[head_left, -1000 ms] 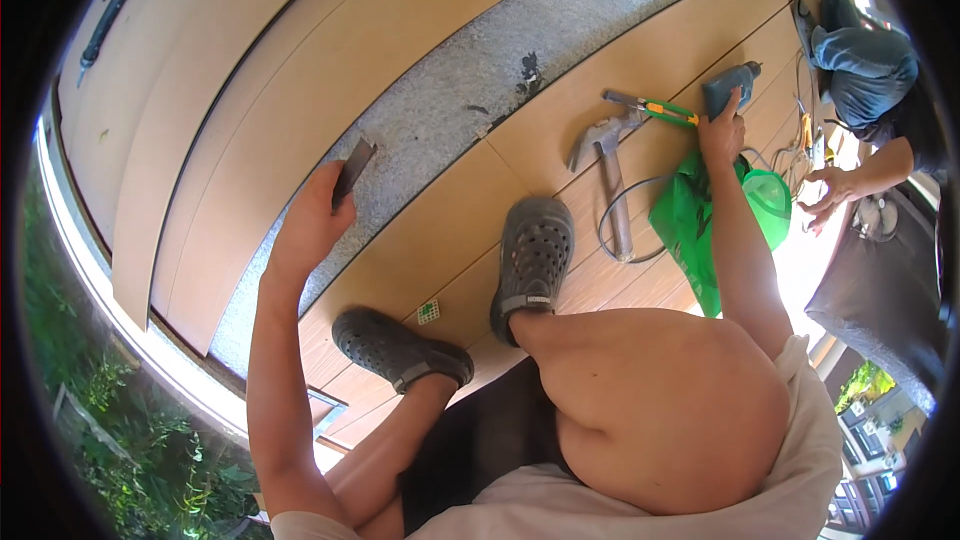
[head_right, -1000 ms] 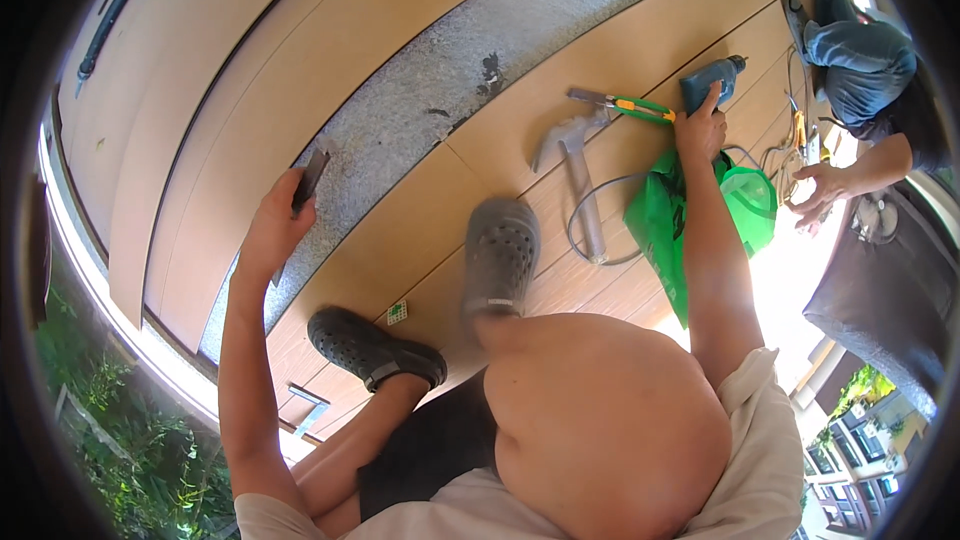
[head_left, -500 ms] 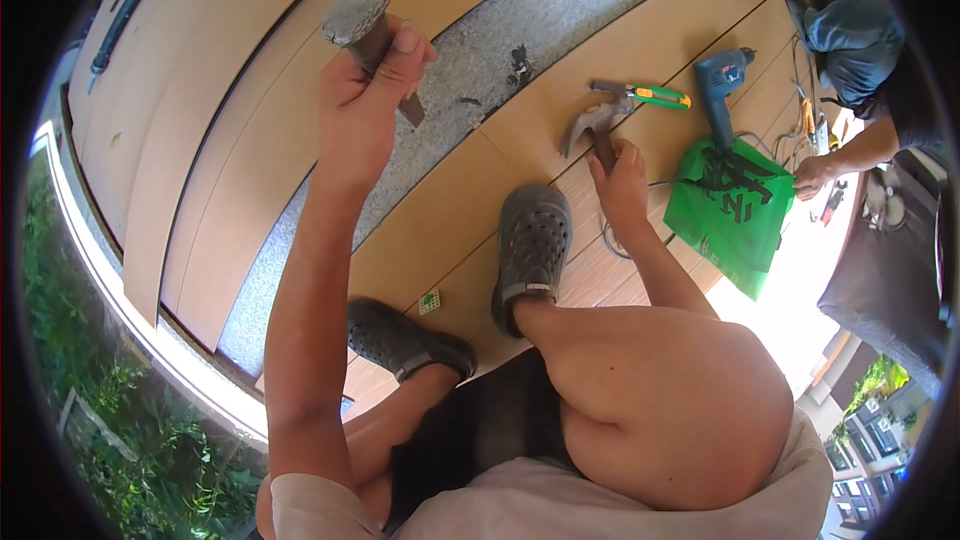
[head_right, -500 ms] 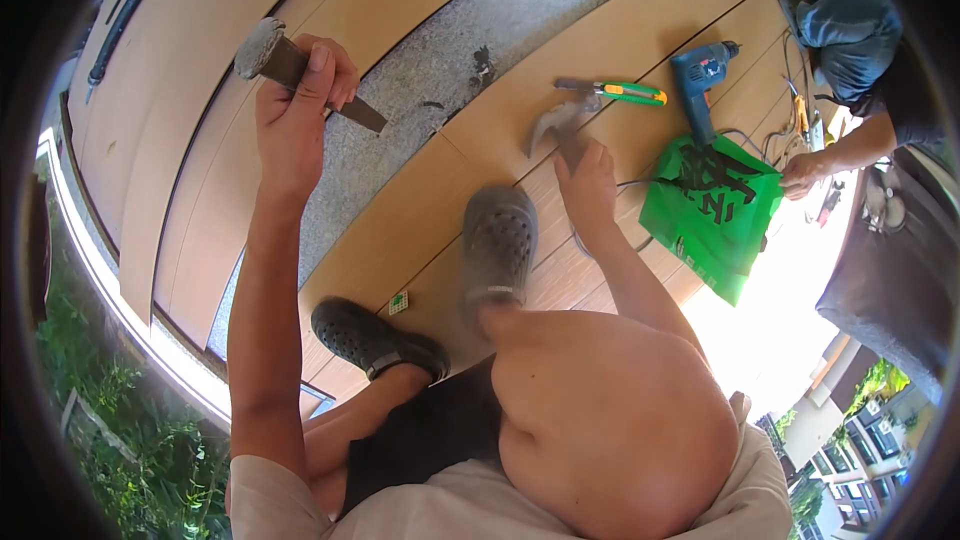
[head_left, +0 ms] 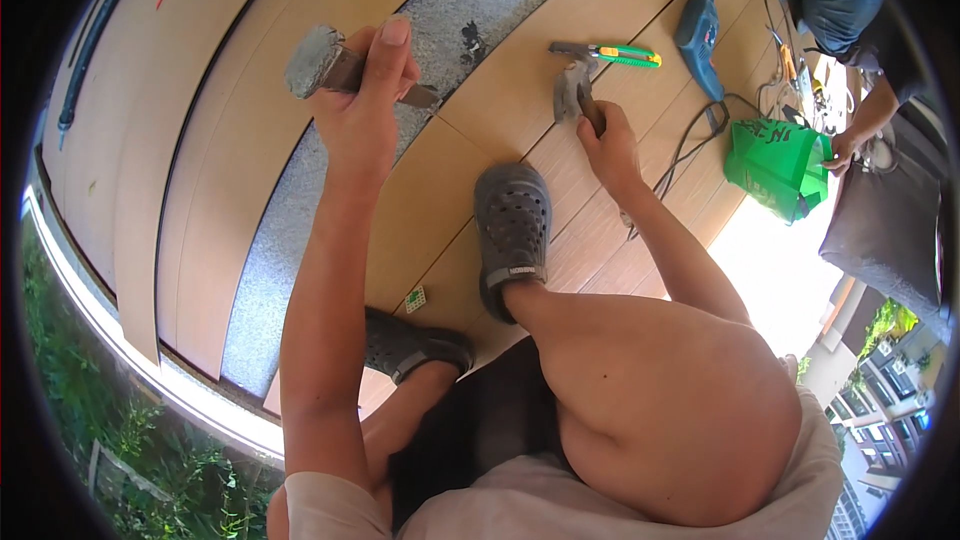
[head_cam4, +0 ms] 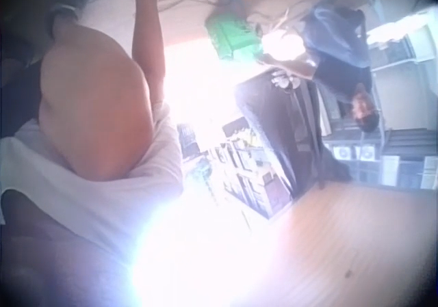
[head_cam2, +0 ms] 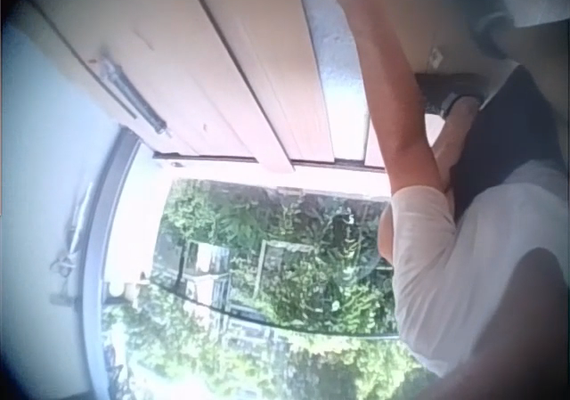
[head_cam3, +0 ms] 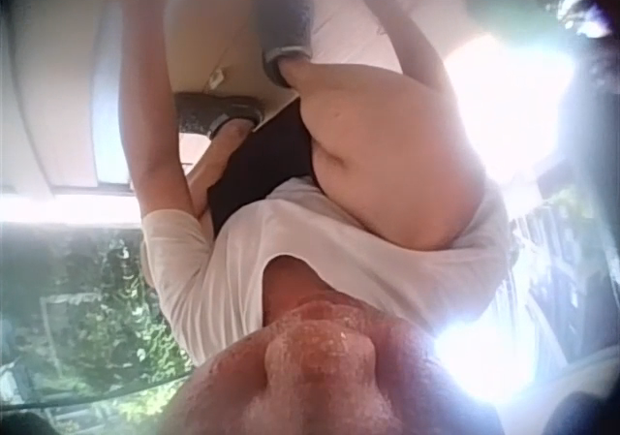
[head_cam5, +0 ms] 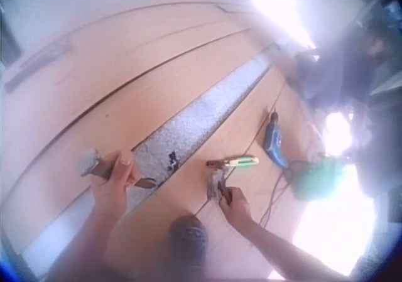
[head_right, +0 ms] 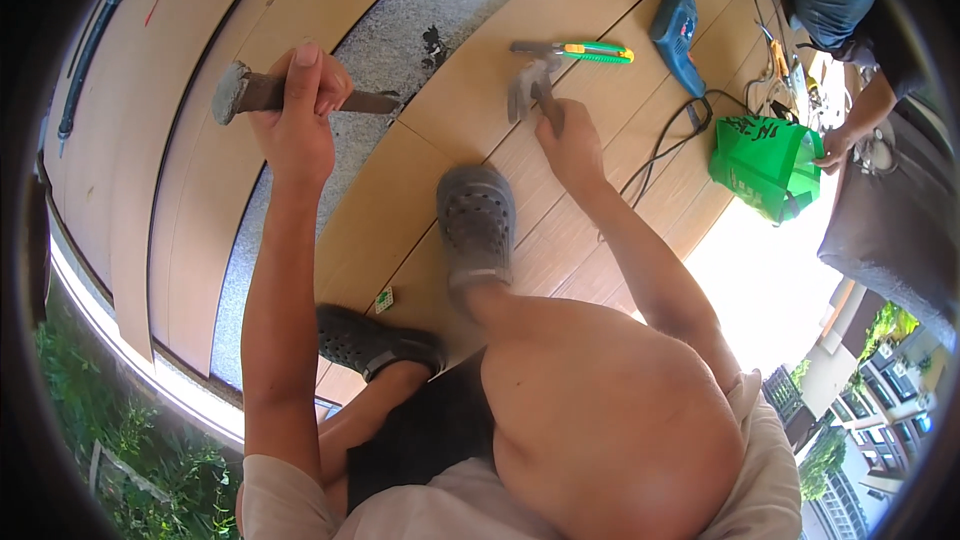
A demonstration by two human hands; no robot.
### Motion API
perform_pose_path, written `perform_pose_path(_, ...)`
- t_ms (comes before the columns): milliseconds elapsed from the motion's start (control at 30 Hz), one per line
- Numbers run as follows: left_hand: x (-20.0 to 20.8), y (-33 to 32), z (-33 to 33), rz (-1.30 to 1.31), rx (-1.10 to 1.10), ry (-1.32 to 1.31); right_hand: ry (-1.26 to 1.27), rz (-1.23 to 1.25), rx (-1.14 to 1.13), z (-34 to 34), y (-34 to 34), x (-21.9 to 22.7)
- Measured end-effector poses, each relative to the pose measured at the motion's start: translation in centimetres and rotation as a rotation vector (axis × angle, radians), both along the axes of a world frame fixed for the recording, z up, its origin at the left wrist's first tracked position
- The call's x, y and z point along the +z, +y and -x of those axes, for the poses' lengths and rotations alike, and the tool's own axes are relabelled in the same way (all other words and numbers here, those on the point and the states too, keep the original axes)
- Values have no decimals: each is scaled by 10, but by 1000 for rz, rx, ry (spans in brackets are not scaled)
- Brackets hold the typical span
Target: The person installs outdoor decking by positioning boards, drilling holes using a power drill, fitting fasteners into the gaps, levering planks together using a chisel and a hammer, and marking boards with a marker.
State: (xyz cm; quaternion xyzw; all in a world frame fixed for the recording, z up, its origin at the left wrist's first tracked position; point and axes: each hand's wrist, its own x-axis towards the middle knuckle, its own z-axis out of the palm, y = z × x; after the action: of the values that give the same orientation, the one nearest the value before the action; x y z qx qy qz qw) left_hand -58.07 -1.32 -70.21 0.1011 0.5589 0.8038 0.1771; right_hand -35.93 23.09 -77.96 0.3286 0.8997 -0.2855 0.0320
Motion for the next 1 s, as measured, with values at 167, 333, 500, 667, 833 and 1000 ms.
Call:
perform_pose_path(167,2,6,-10,68,33,-24,118,238,-218,10,1,9)
perform_pose_path(333,2,0,-10,64,13,-2,129,374,-245,31,-18,38)
perform_pose_path(500,12,9,-17,136,-22,76,181,628,-302,47,-29,69)
perform_pose_path(667,18,16,-13,84,5,5,212,749,-218,61,-34,96)
perform_pose_path(833,9,4,-10,138,-9,-54,246,843,-152,72,-44,122)
perform_pose_path(1000,-1,-13,-7,233,-84,-36,211,791,-9,79,-53,129)
